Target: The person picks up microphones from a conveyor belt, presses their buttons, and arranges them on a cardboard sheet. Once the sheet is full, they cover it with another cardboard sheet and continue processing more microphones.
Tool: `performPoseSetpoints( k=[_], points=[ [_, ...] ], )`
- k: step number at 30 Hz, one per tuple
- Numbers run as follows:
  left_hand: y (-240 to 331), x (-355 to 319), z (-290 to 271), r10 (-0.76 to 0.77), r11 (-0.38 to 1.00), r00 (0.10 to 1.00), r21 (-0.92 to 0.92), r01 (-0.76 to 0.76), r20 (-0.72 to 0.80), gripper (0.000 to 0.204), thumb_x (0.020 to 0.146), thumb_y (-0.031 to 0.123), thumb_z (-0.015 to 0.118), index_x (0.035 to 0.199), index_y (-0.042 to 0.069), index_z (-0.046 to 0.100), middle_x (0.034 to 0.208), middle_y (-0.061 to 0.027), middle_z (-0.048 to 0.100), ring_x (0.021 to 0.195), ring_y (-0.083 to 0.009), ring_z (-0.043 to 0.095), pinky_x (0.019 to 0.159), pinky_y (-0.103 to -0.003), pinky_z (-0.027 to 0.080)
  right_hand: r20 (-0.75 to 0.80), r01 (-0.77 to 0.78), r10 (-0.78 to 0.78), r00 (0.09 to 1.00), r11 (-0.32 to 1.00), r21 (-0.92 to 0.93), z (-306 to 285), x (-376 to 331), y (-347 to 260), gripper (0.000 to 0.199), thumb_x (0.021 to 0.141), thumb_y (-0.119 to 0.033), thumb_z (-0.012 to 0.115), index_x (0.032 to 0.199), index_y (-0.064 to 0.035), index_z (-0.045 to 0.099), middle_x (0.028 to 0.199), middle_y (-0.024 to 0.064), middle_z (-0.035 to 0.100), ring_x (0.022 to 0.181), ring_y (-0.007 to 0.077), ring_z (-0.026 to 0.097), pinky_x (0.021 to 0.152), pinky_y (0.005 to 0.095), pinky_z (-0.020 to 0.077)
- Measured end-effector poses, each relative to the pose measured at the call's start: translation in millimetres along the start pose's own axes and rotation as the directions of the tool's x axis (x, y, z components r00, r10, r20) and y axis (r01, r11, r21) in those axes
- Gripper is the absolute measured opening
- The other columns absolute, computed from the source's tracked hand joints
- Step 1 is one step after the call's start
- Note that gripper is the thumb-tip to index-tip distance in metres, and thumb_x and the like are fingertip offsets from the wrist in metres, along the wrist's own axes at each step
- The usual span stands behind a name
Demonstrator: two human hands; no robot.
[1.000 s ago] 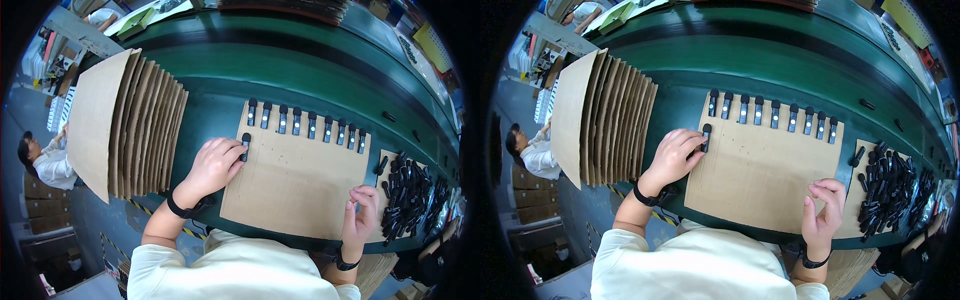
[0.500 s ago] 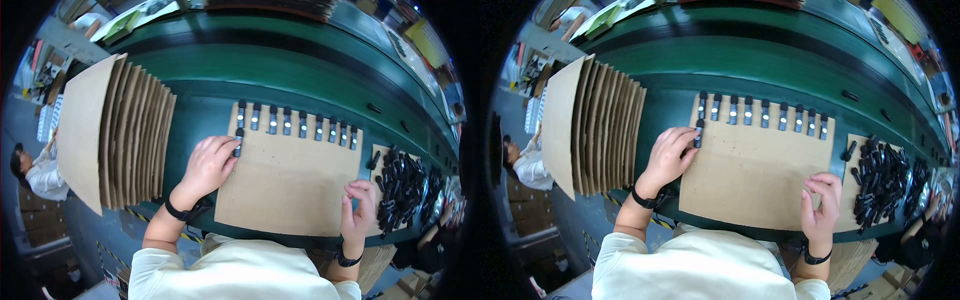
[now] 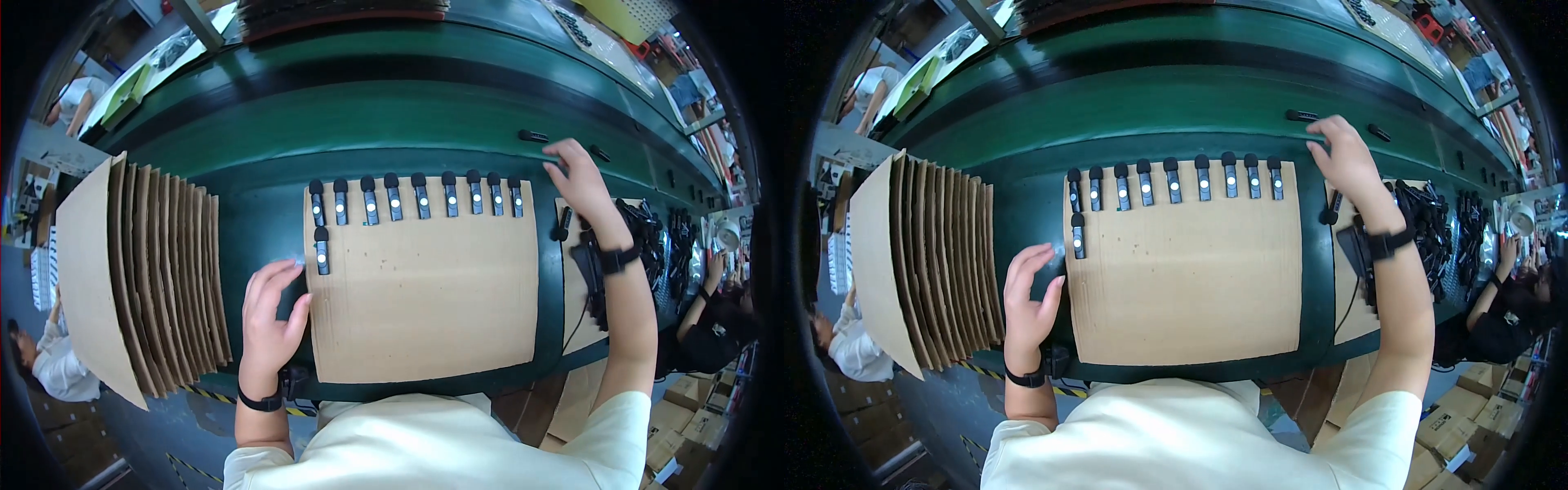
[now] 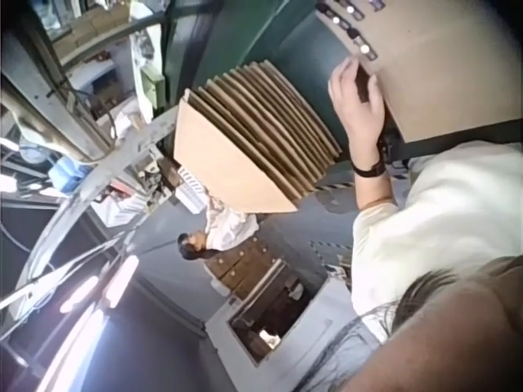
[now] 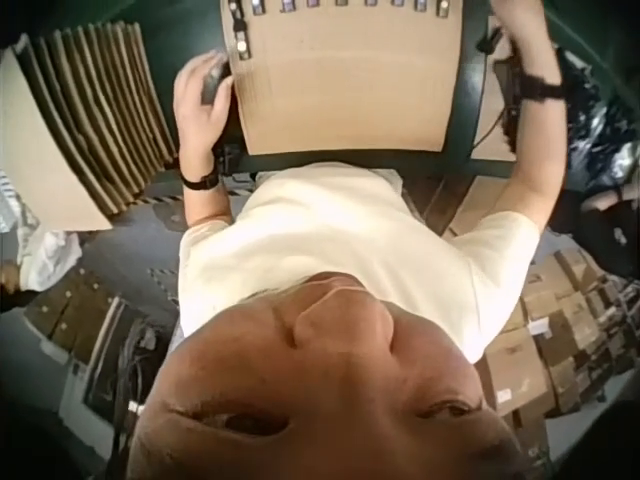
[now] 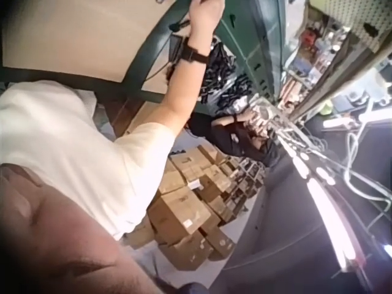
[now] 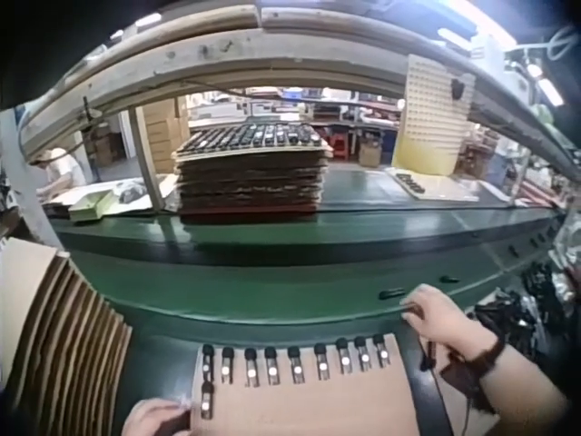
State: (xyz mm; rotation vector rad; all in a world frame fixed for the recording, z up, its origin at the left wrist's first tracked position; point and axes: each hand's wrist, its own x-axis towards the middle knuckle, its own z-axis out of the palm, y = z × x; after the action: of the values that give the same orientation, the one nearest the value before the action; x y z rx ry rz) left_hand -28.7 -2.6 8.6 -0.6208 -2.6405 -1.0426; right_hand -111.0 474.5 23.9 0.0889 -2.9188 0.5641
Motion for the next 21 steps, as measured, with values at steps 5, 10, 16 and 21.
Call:
performPoseSetpoints(
  k=[5, 10, 16, 21],
  points=[
    [8.4, -13.9, -0.6, -0.035, 0.999, 0.999, -0.034, 0.036, 0.014, 0.033, 0.076, -0.002, 0.071, 0.108, -0.001, 0.064, 0.115, -0.0179, 0.063, 0.105, -0.0348, 0.061, 0.093, -0.041, 0.049, -0.064, 0.0, -0.015, 0.998, 0.975, -0.224, 34.2, 47.8, 50.8, 0.027, 0.084, -0.008, 0.067, 0.11, -0.0029, 0.063, 0.111, 0.0167, 0.06, 0.105, 0.0361, 0.059, 0.09, 0.0395, 0.0488],
    [24.3, -25.0, -3.3, -0.063, 0.996, 0.997, -0.063, 0.065, 0.036, 0.031, 0.076, -0.003, 0.069, 0.107, -0.002, 0.064, 0.116, -0.0174, 0.063, 0.105, -0.0331, 0.061, 0.093, -0.04, 0.049, 0.066, -0.119, 0.127, 0.99, 0.986, -0.115, 33.1, 56.0, 58.7, 0.024, 0.085, -0.008, 0.068, 0.107, -0.0023, 0.062, 0.102, 0.0147, 0.062, 0.095, 0.0305, 0.062, 0.086, 0.0359, 0.0506],
    [37.5, -23.4, -5.1, -0.05, 0.973, 0.996, -0.223, 0.067, 0.08, 0.029, 0.078, 0.0, 0.07, 0.106, -0.003, 0.064, 0.116, -0.0178, 0.063, 0.105, -0.0321, 0.061, 0.093, -0.039, 0.049, -0.016, -0.102, 0.114, 0.993, 0.937, 0.334, -4.2, -20.1, -22.3, 0.02, 0.087, -0.002, 0.066, 0.107, -0.0027, 0.064, 0.093, 0.0082, 0.065, 0.078, 0.0163, 0.061, 0.074, 0.0266, 0.0494],
    [57.9, -21.7, -5.5, 0.027, 0.927, 0.992, -0.375, 0.023, 0.126, 0.031, 0.08, 0.005, 0.071, 0.109, -0.003, 0.064, 0.115, -0.0182, 0.063, 0.107, -0.0308, 0.061, 0.094, -0.039, 0.048, -0.129, 0.313, -0.285, 0.95, 0.866, 0.389, -21.7, -115.5, -121.2, 0.025, 0.078, 0.0, 0.072, 0.102, -0.0017, 0.068, 0.092, 0.0093, 0.065, 0.079, 0.0243, 0.061, 0.072, 0.0314, 0.0487]
  ],
)
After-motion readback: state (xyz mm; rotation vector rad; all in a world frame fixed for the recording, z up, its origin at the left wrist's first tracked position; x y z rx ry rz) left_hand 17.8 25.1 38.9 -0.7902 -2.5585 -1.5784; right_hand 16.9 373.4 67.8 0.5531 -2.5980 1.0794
